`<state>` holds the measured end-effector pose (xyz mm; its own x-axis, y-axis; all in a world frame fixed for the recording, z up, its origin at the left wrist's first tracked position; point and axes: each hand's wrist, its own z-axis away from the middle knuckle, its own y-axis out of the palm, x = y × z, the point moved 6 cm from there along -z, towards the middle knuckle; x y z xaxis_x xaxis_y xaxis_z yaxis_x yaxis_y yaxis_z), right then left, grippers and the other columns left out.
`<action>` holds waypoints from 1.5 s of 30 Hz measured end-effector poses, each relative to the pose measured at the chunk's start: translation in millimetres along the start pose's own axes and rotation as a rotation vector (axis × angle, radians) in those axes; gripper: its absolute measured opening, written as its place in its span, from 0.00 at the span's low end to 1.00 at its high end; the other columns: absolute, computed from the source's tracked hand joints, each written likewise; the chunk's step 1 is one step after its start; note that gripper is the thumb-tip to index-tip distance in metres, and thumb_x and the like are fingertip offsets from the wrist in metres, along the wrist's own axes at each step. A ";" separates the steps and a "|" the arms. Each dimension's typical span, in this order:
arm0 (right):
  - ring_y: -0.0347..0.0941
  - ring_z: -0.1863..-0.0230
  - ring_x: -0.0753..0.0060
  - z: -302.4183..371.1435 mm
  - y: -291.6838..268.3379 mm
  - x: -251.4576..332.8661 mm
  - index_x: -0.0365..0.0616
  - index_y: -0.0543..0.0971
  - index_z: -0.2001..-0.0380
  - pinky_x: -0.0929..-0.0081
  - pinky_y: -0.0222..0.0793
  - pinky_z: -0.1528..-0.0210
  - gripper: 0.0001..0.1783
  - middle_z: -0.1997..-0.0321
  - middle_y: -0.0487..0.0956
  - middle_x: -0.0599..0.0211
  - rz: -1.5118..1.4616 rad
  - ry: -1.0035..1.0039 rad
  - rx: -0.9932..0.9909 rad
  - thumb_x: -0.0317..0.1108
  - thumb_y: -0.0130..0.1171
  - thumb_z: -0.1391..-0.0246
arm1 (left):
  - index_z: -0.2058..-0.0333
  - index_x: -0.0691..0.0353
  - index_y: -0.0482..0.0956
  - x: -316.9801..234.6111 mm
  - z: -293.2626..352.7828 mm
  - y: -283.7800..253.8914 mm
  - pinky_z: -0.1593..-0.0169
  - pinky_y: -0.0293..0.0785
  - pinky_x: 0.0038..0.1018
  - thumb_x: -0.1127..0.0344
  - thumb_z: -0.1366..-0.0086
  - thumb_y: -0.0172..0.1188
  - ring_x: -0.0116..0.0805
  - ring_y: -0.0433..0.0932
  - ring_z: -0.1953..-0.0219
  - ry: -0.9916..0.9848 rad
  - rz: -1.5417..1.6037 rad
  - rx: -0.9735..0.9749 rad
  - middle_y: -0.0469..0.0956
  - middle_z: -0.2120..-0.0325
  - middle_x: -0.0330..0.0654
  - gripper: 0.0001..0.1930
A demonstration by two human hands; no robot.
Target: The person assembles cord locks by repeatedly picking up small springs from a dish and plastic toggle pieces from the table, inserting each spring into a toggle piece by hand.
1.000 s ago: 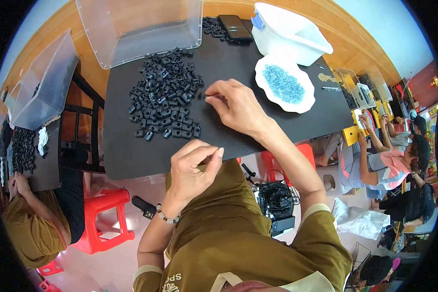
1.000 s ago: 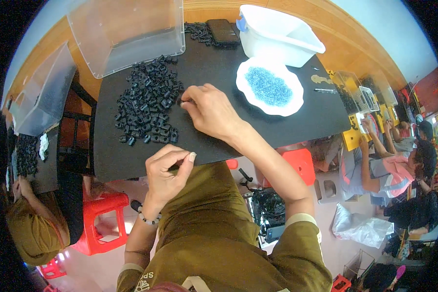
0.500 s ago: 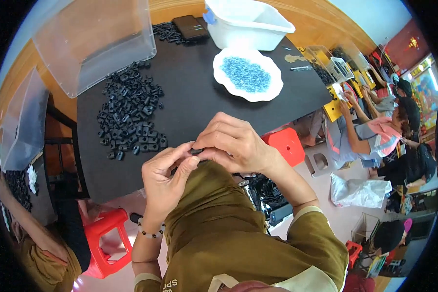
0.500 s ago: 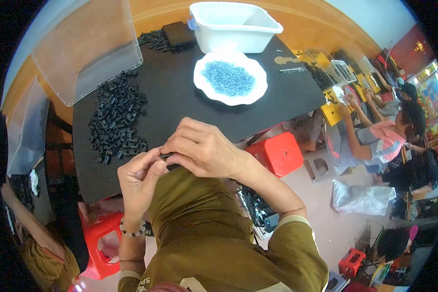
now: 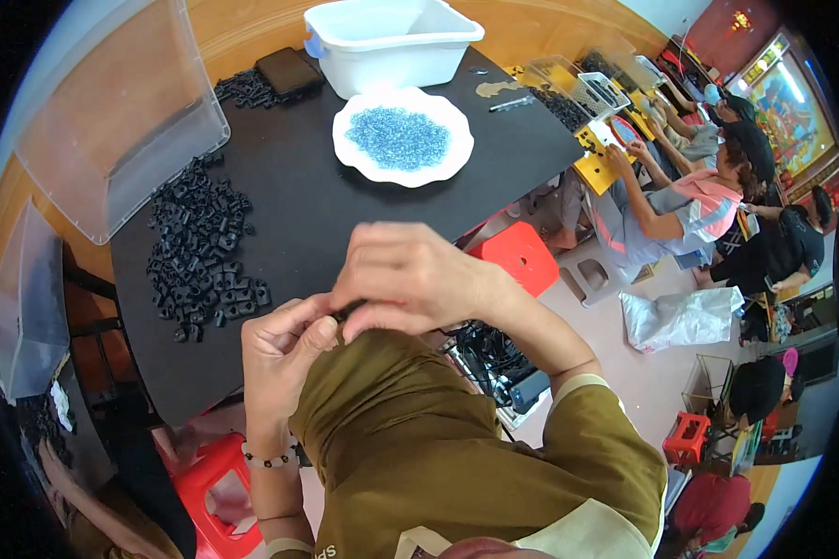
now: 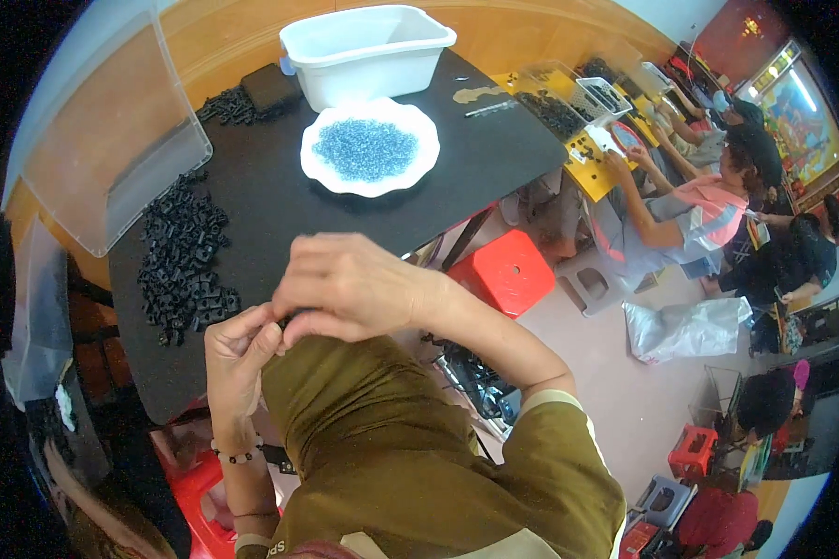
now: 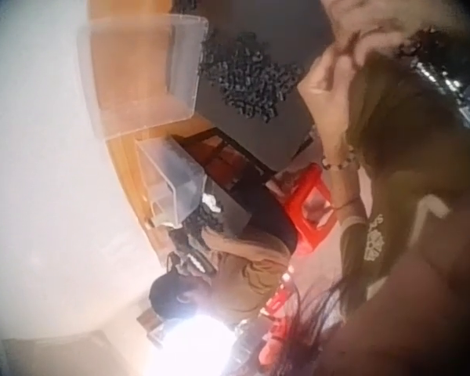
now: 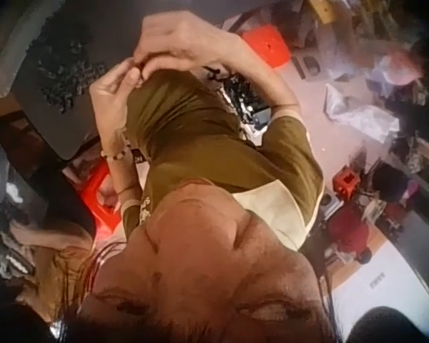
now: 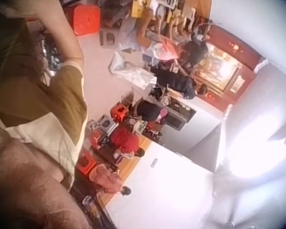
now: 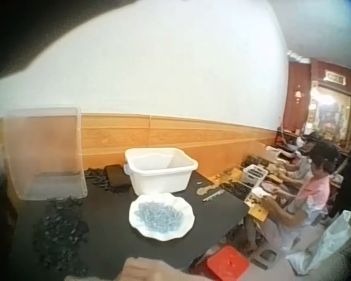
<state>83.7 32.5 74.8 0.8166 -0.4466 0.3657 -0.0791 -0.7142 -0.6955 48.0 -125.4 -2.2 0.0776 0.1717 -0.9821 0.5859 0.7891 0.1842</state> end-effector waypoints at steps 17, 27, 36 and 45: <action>0.81 0.65 0.51 17.7 -56.1 -151.7 0.41 0.85 0.68 0.60 0.74 0.60 0.08 0.71 0.83 0.51 0.540 0.814 -0.003 0.33 0.65 0.50 | 0.56 0.70 0.83 -5.1 13.5 -10.7 0.66 0.68 0.16 0.71 0.32 0.60 0.18 0.72 0.70 0.160 -0.202 -0.275 0.78 0.69 0.38 0.10; 0.81 0.63 0.57 14.7 -54.4 -153.6 0.37 0.84 0.67 0.65 0.74 0.57 0.09 0.68 0.83 0.52 0.424 0.780 0.093 0.32 0.65 0.48 | 0.53 0.70 0.83 1.3 7.1 -14.3 0.66 0.69 0.15 0.70 0.32 0.62 0.18 0.72 0.71 0.143 -0.080 -0.267 0.77 0.69 0.37 0.12; 0.80 0.63 0.55 -7.9 -50.0 -157.5 0.38 0.84 0.67 0.62 0.73 0.57 0.07 0.68 0.83 0.54 0.420 0.645 0.008 0.31 0.63 0.48 | 0.52 0.72 0.81 0.7 6.6 -12.2 0.65 0.69 0.17 0.71 0.33 0.62 0.21 0.72 0.71 0.131 -0.165 -0.243 0.77 0.69 0.39 0.13; 0.77 0.62 0.49 -23.9 -28.0 -174.8 0.39 0.83 0.70 0.57 0.72 0.57 0.06 0.71 0.83 0.56 0.663 0.539 0.122 0.29 0.59 0.50 | 0.54 0.69 0.83 1.1 6.5 -12.9 0.65 0.68 0.16 0.72 0.34 0.64 0.18 0.71 0.70 0.139 -0.135 -0.271 0.76 0.70 0.35 0.12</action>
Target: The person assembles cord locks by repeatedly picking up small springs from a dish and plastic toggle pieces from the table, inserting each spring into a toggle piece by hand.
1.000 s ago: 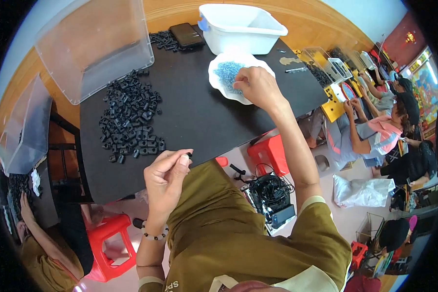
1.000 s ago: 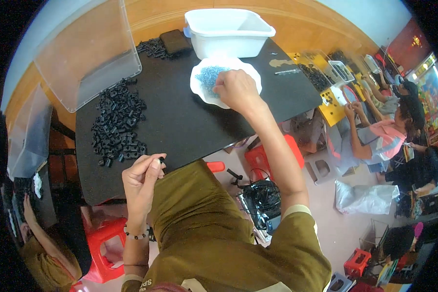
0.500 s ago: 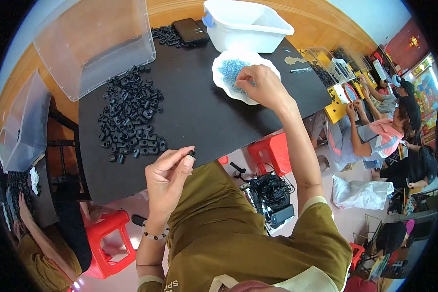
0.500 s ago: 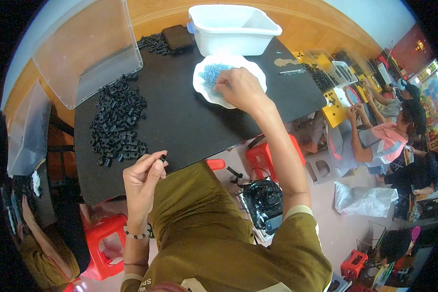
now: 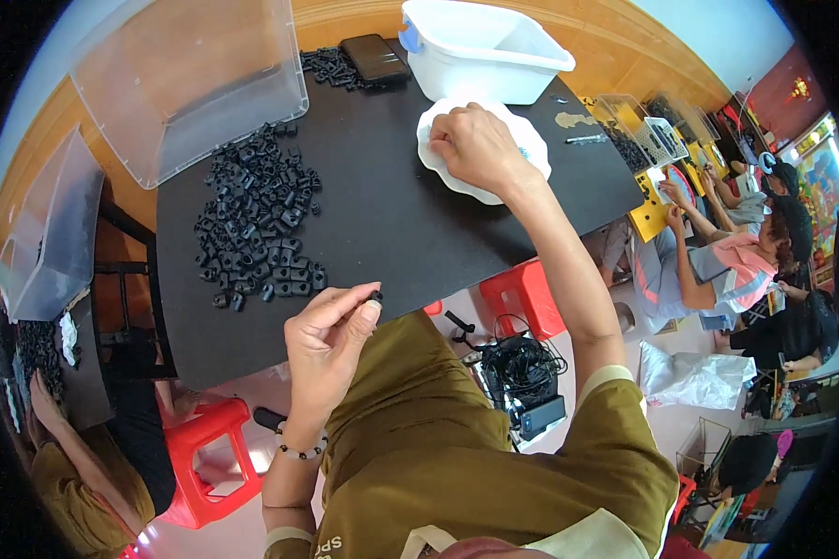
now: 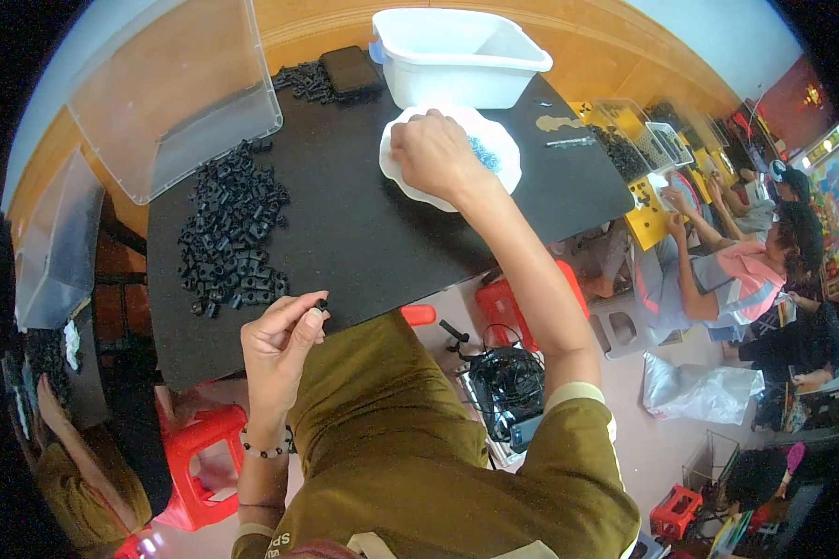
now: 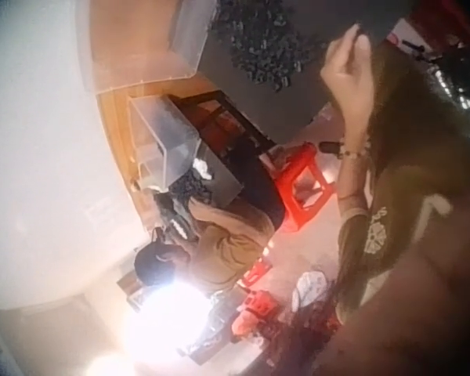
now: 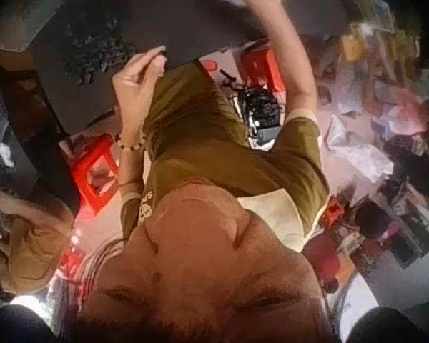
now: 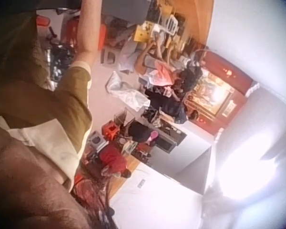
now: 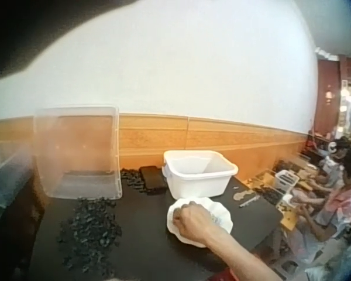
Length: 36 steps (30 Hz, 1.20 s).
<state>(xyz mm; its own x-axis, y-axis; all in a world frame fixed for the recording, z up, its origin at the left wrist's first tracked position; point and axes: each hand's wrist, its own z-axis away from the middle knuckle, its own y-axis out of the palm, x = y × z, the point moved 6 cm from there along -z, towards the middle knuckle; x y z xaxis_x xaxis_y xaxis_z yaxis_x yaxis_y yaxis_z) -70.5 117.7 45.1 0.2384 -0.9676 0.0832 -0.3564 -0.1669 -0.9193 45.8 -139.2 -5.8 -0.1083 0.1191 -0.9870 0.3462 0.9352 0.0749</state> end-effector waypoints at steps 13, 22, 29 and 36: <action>0.77 0.68 0.80 19.5 -11.6 -61.6 0.38 0.83 0.68 0.79 0.70 0.58 0.09 0.71 0.84 0.67 -0.859 0.427 -0.128 0.34 0.61 0.44 | 0.53 0.69 0.83 5.5 -20.3 13.3 0.66 0.71 0.16 0.70 0.33 0.63 0.19 0.73 0.72 -0.037 0.033 0.007 0.77 0.71 0.36 0.12; 0.71 0.67 0.84 52.3 -24.7 -7.1 0.41 0.81 0.65 0.83 0.65 0.61 0.08 0.66 0.82 0.69 -1.274 0.324 -0.080 0.35 0.61 0.41 | 0.53 0.69 0.83 5.6 -27.9 21.3 0.65 0.71 0.16 0.72 0.34 0.64 0.19 0.73 0.71 -0.012 0.069 -0.029 0.77 0.71 0.36 0.12; 0.69 0.64 0.83 97.0 -17.0 85.5 0.39 0.80 0.65 0.83 0.65 0.58 0.08 0.62 0.79 0.67 -1.659 0.289 0.130 0.34 0.62 0.40 | 0.51 0.71 0.81 -3.8 -14.4 25.9 0.62 0.72 0.17 0.73 0.34 0.63 0.22 0.74 0.68 0.054 0.083 -0.004 0.80 0.64 0.41 0.14; 0.71 0.61 0.80 108.8 -7.5 105.5 0.35 0.79 0.66 0.79 0.68 0.57 0.04 0.63 0.77 0.66 -1.610 0.276 0.156 0.26 0.61 0.40 | 0.54 0.69 0.83 -4.3 0.0 15.2 0.61 0.72 0.17 0.74 0.36 0.65 0.22 0.75 0.66 0.112 0.032 -0.055 0.80 0.62 0.40 0.13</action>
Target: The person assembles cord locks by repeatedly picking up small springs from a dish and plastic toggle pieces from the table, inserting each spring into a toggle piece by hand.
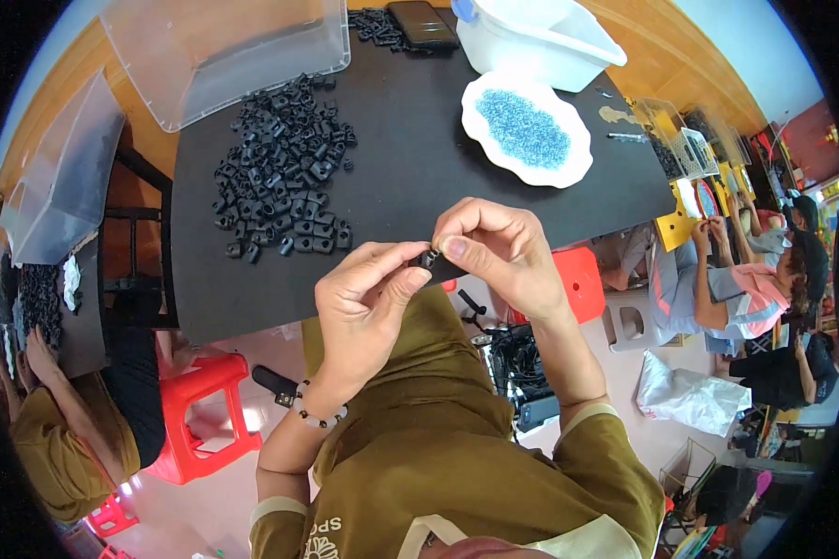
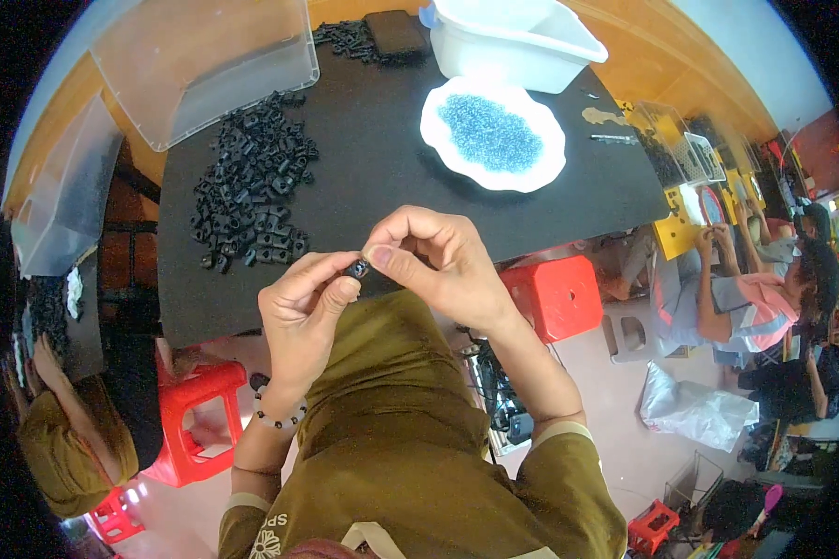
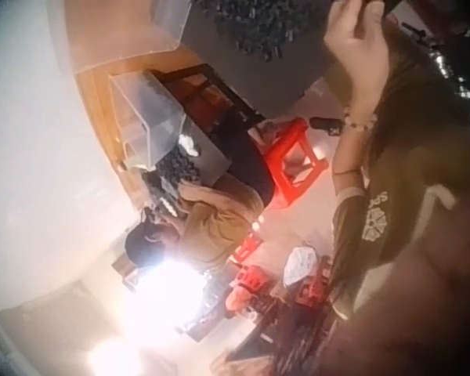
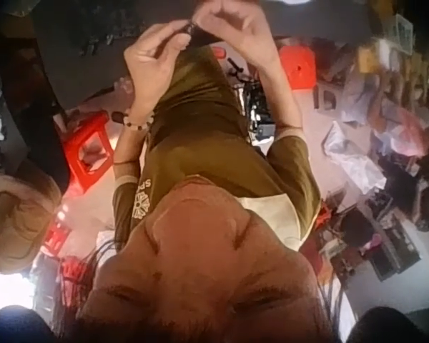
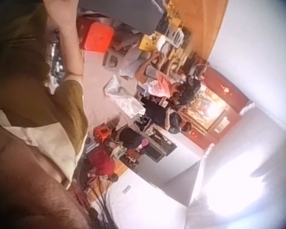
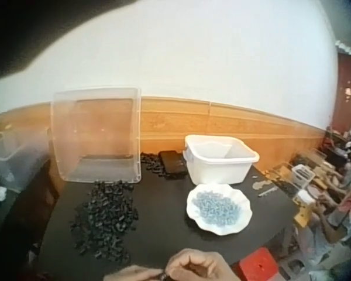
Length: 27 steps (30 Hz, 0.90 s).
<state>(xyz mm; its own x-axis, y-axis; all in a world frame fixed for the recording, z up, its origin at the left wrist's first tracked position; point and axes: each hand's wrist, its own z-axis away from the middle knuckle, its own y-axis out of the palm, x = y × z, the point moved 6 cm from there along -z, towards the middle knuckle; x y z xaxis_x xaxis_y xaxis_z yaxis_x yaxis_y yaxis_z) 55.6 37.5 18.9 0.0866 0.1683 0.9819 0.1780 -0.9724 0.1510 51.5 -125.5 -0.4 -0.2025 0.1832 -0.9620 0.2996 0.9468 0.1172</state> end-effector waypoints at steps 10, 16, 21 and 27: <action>0.70 0.65 0.84 -5.4 21.3 5.3 0.39 0.80 0.64 0.82 0.68 0.62 0.08 0.67 0.78 0.74 0.373 0.037 0.093 0.28 0.68 0.45 | 0.57 0.68 0.85 -2.6 17.6 -18.8 0.62 0.73 0.20 0.72 0.38 0.67 0.24 0.76 0.66 0.058 -0.149 -0.045 0.82 0.66 0.41 0.11; 0.74 0.71 0.76 -64.8 21.5 6.5 0.34 0.80 0.66 0.77 0.71 0.64 0.08 0.72 0.81 0.63 0.878 -0.053 0.061 0.31 0.62 0.42 | 0.54 0.69 0.83 -14.2 20.5 -37.5 0.59 0.72 0.18 0.74 0.36 0.65 0.22 0.75 0.64 -0.040 -0.054 -0.094 0.79 0.64 0.39 0.12; 0.79 0.66 0.58 -112.8 28.8 -7.6 0.38 0.82 0.65 0.66 0.72 0.56 0.09 0.68 0.84 0.58 1.109 -0.205 0.006 0.34 0.64 0.45 | 0.53 0.70 0.82 -9.5 23.9 -47.6 0.58 0.71 0.17 0.74 0.35 0.65 0.22 0.74 0.64 -0.053 -0.022 -0.101 0.78 0.64 0.39 0.12; 0.80 0.64 0.59 -129.3 31.7 -23.7 0.38 0.82 0.66 0.65 0.73 0.55 0.10 0.67 0.84 0.58 1.126 -0.240 -0.005 0.34 0.66 0.47 | 0.53 0.70 0.82 -8.5 23.9 -55.3 0.58 0.71 0.18 0.74 0.36 0.65 0.22 0.74 0.64 -0.064 -0.019 -0.101 0.77 0.64 0.38 0.13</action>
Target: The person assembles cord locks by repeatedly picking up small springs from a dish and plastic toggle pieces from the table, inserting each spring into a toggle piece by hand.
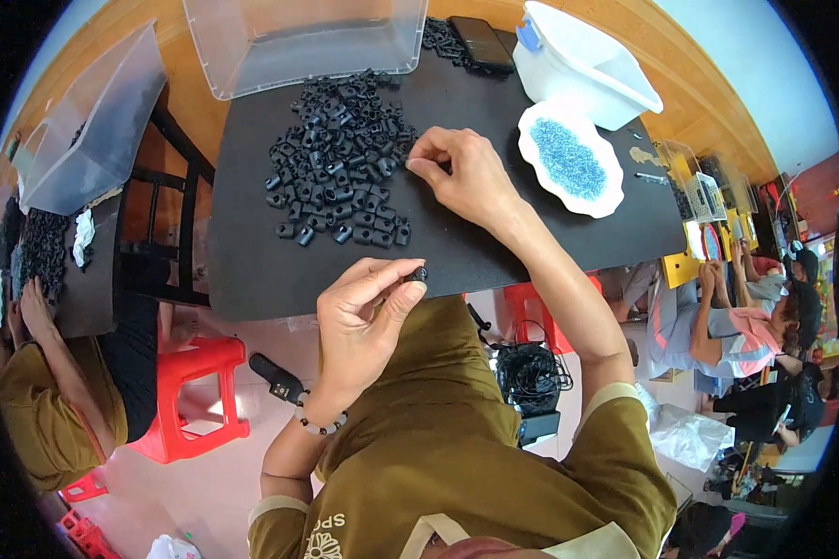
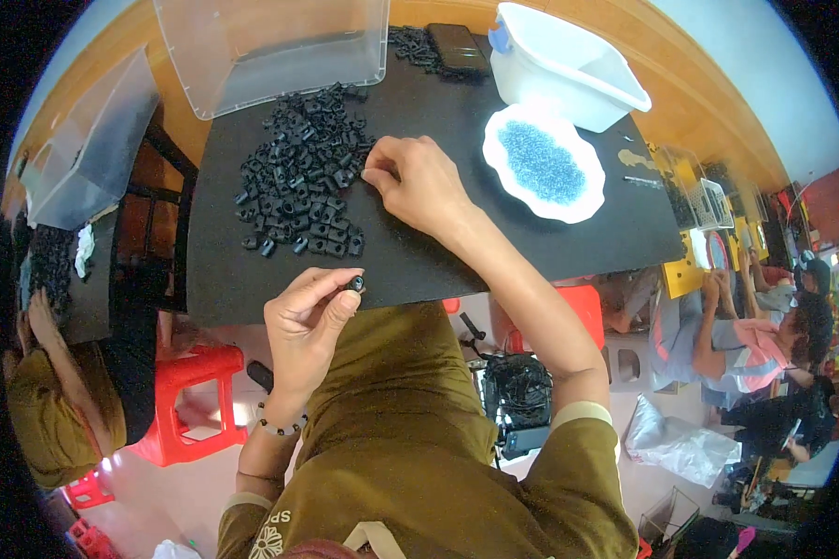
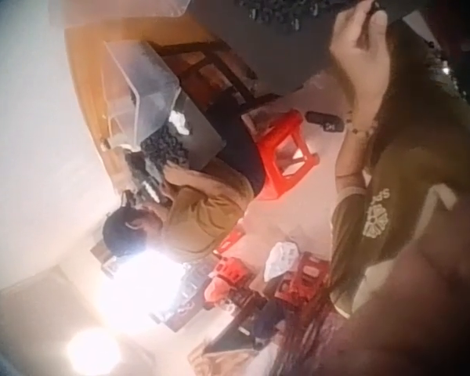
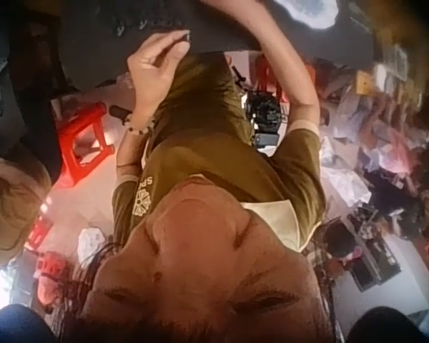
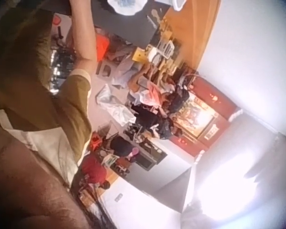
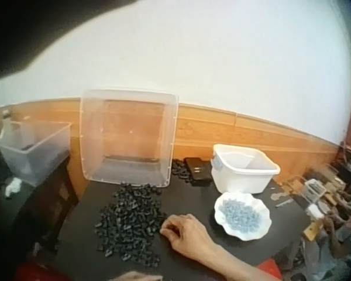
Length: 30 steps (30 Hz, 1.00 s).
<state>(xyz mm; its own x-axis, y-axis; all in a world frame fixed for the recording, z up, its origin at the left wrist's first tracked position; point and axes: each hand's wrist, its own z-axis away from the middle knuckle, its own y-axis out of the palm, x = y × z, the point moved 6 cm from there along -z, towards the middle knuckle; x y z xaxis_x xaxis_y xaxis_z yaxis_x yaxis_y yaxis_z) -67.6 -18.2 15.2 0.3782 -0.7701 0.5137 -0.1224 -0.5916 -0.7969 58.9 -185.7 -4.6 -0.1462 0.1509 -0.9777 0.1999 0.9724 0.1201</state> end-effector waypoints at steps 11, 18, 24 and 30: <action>0.80 0.66 0.60 -1.0 1.3 11.5 0.38 0.81 0.66 0.66 0.75 0.58 0.10 0.68 0.84 0.57 0.092 -0.111 -0.073 0.33 0.67 0.48 | 0.53 0.71 0.82 3.9 -2.1 2.6 0.59 0.69 0.17 0.73 0.36 0.65 0.21 0.72 0.65 -0.004 -0.009 0.010 0.77 0.65 0.38 0.13; 0.78 0.68 0.71 19.2 -9.6 11.7 0.38 0.81 0.65 0.73 0.75 0.66 0.07 0.66 0.83 0.61 -0.723 0.157 0.032 0.32 0.62 0.42 | 0.52 0.69 0.82 4.3 -0.1 -0.1 0.60 0.69 0.17 0.74 0.35 0.65 0.21 0.72 0.65 0.011 0.019 -0.016 0.77 0.65 0.38 0.13; 0.75 0.70 0.81 82.9 -19.5 24.5 0.37 0.81 0.56 0.81 0.72 0.65 0.11 0.67 0.81 0.68 -1.313 0.307 0.149 0.33 0.58 0.36 | 0.54 0.68 0.83 3.9 0.7 2.3 0.61 0.70 0.16 0.75 0.36 0.65 0.20 0.74 0.66 0.040 0.003 -0.023 0.79 0.64 0.38 0.12; 0.79 0.67 0.79 119.8 -21.9 24.1 0.35 0.80 0.59 0.83 0.73 0.66 0.08 0.67 0.81 0.67 -1.338 0.432 0.099 0.28 0.62 0.40 | 0.55 0.67 0.84 3.3 1.1 14.0 0.62 0.71 0.18 0.74 0.38 0.66 0.23 0.75 0.66 0.094 -0.060 0.019 0.80 0.65 0.40 0.12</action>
<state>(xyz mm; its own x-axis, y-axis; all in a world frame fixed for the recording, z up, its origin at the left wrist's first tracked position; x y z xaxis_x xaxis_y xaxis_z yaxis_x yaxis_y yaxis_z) 54.1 4.8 6.9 -0.1538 0.3310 0.9310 0.1713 -0.9190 0.3550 62.3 -171.9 -6.3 -0.2489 0.1092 -0.9623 0.2065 0.9768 0.0574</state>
